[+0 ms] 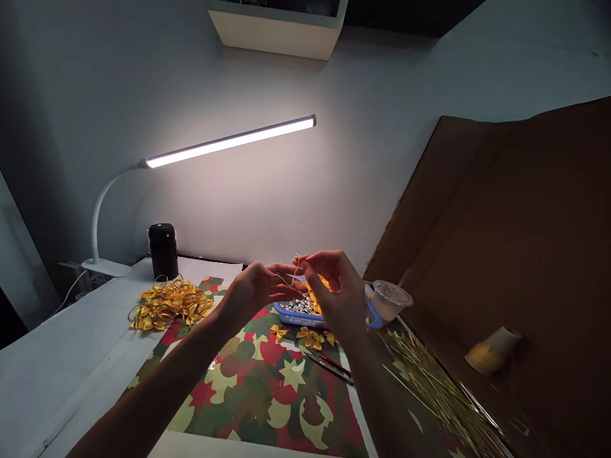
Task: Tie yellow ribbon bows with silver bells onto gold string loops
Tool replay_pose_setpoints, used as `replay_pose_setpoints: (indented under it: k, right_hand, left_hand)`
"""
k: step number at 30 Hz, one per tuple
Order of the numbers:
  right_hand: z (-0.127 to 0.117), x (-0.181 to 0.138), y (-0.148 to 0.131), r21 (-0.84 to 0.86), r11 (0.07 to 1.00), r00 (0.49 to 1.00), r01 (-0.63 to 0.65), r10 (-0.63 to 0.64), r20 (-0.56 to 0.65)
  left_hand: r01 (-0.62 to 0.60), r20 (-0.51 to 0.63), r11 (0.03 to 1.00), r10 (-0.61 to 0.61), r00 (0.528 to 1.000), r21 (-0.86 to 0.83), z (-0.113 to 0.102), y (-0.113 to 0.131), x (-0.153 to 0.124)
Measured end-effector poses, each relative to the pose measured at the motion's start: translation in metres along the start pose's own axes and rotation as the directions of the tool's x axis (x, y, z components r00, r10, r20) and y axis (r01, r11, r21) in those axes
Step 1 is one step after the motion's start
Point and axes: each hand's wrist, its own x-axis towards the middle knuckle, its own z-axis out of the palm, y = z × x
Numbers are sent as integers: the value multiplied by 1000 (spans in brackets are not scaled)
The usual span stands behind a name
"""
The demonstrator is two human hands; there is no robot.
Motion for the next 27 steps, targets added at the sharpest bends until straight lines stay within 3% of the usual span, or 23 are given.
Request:
replay_pose_setpoints:
  k: [7, 12, 21, 25, 27]
  right_hand:
    - [-1, -1, -1, -9, 1000, 999, 27, -27, -19]
    - [-4, 3, 0, 23, 992, 988, 127, -125, -96]
    - [-16, 10, -7, 18, 971, 946, 240, -229, -231]
    - [-16, 9, -8, 6, 976, 961, 217, -213, -179]
    - [-14, 8, -8, 18, 981, 973, 192, -188, -136]
  left_hand:
    - [113, 67, 993, -111, 992, -27, -7, 9, -3]
    - [91, 87, 996, -92, 992, 10, -19, 9, 2]
    - [71, -104, 997, -70, 992, 9, -35, 4, 12]
    - [15, -216, 998, -1, 976, 65, -27, 0, 11]
    - [-33, -208, 995, 53, 977, 98, -18, -2, 9]
